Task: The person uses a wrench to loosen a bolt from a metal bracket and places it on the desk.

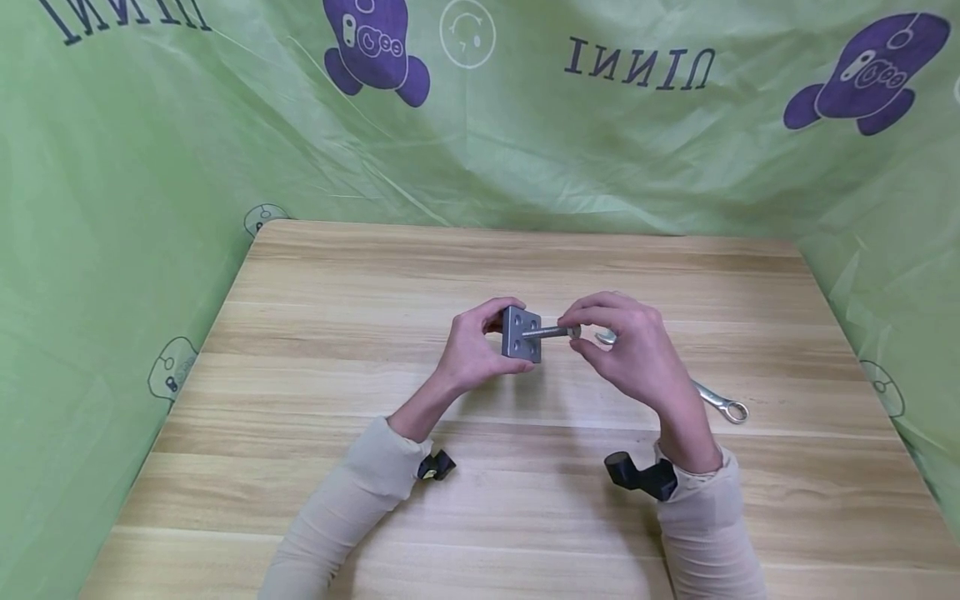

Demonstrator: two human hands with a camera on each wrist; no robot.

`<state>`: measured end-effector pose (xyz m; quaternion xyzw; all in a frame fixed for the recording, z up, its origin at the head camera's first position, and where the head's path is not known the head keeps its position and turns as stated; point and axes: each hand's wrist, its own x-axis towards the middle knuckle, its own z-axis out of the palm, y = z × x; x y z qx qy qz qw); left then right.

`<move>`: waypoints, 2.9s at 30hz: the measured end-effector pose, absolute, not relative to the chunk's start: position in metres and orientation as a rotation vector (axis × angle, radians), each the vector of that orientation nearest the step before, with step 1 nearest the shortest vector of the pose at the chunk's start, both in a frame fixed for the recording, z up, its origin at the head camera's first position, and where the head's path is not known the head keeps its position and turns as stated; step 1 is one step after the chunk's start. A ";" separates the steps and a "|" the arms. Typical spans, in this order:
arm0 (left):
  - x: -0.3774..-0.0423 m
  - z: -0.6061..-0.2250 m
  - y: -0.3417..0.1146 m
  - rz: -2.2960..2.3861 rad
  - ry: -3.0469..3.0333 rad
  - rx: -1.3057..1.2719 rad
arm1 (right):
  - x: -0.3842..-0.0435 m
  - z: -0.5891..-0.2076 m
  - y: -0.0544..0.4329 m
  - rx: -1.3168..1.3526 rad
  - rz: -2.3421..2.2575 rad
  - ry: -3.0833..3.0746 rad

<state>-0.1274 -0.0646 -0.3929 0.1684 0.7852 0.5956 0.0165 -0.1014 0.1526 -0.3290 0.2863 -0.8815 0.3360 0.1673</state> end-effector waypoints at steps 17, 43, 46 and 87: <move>-0.127 -0.392 -0.065 1.821 2.459 0.510 | -0.100 -0.321 0.150 0.374 0.981 -2.854; -0.128 -0.392 -0.065 1.843 2.443 0.491 | -0.102 -0.329 0.152 0.762 0.955 -2.476; -0.129 -0.392 -0.065 1.848 2.441 0.492 | -0.102 -0.329 0.152 0.777 0.956 -2.497; -0.128 -0.394 -0.064 1.836 2.457 0.512 | -0.101 -0.327 0.155 0.734 0.979 -2.634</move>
